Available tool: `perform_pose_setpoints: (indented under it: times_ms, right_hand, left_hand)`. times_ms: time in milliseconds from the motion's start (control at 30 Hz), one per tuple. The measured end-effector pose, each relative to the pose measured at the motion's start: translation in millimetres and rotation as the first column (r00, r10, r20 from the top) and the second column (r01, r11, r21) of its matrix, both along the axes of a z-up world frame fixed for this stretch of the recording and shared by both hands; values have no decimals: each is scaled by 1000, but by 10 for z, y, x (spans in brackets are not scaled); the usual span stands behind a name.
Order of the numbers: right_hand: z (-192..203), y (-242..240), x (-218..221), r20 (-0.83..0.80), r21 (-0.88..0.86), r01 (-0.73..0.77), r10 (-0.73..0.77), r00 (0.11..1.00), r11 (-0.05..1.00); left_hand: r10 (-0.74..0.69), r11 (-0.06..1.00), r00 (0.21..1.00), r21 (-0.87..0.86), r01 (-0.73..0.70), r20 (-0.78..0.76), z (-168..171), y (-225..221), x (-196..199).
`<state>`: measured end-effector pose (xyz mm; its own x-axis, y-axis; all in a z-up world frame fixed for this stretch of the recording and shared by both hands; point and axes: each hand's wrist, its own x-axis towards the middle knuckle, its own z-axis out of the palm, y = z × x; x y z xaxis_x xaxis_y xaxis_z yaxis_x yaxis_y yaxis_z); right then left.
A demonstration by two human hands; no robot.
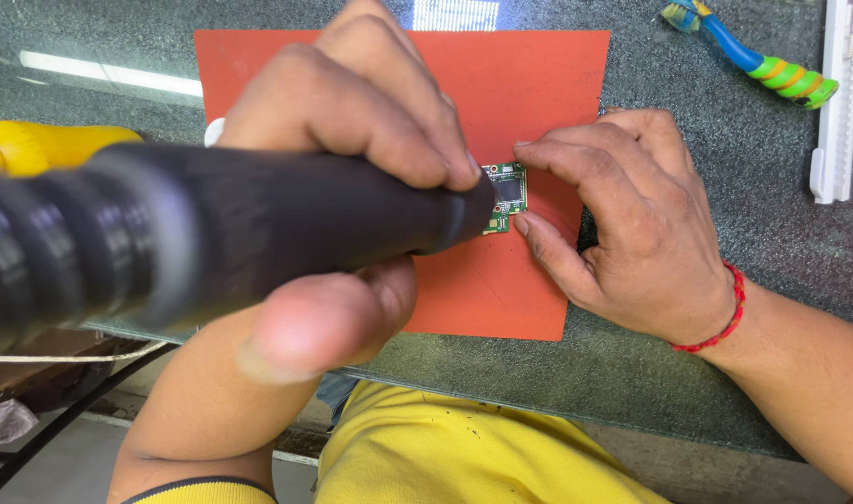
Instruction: The person heats a circuit board with a heat gun and presses down on the components with their fingers.
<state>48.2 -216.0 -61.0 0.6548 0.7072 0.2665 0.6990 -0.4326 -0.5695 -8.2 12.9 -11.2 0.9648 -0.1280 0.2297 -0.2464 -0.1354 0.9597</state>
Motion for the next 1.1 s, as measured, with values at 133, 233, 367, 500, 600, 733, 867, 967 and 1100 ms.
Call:
perform_pose_setpoints:
  times_ms: [133, 233, 367, 500, 600, 733, 867, 967, 1100]
  right_hand:
    - [11, -2, -38, 3, -65, 71, -71, 997, 995]
    - [-39, -17, -51, 13, -94, 56, -55, 998, 994]
    - [-59, -17, -64, 5, -84, 60, -59, 998, 995]
    - [-45, 7, -65, 38, -85, 52, -49, 998, 995]
    - [-36, 29, -68, 62, -78, 41, -37, 997, 996]
    - [-45, 38, -76, 44, -59, 43, -40, 998, 997]
    - [-68, 32, -83, 56, -62, 45, -42, 998, 997]
    - [-61, 30, -87, 42, -76, 50, -47, 998, 996]
    - [-50, 27, -104, 59, -63, 68, -65, 996, 996]
  left_hand:
    - [-51, 994, 985, 99, 35, 163, -58, 36, 42]
    - [20, 998, 1000, -63, -20, -10, -35, 6, -4]
    - [8, 994, 941, -102, 28, 339, -230, -15, 227]
    - [79, 981, 916, -195, -1, 394, -313, -113, 225]
    - [157, 947, 909, -321, -27, 386, -392, -236, 265]
    - [209, 947, 883, -311, -76, 421, -449, -256, 252]
    - [190, 930, 924, -362, -61, 331, -444, -227, 254]
    - [189, 939, 913, -339, -60, 361, -459, -257, 275]
    - [200, 919, 920, -391, -57, 336, -497, -235, 278]
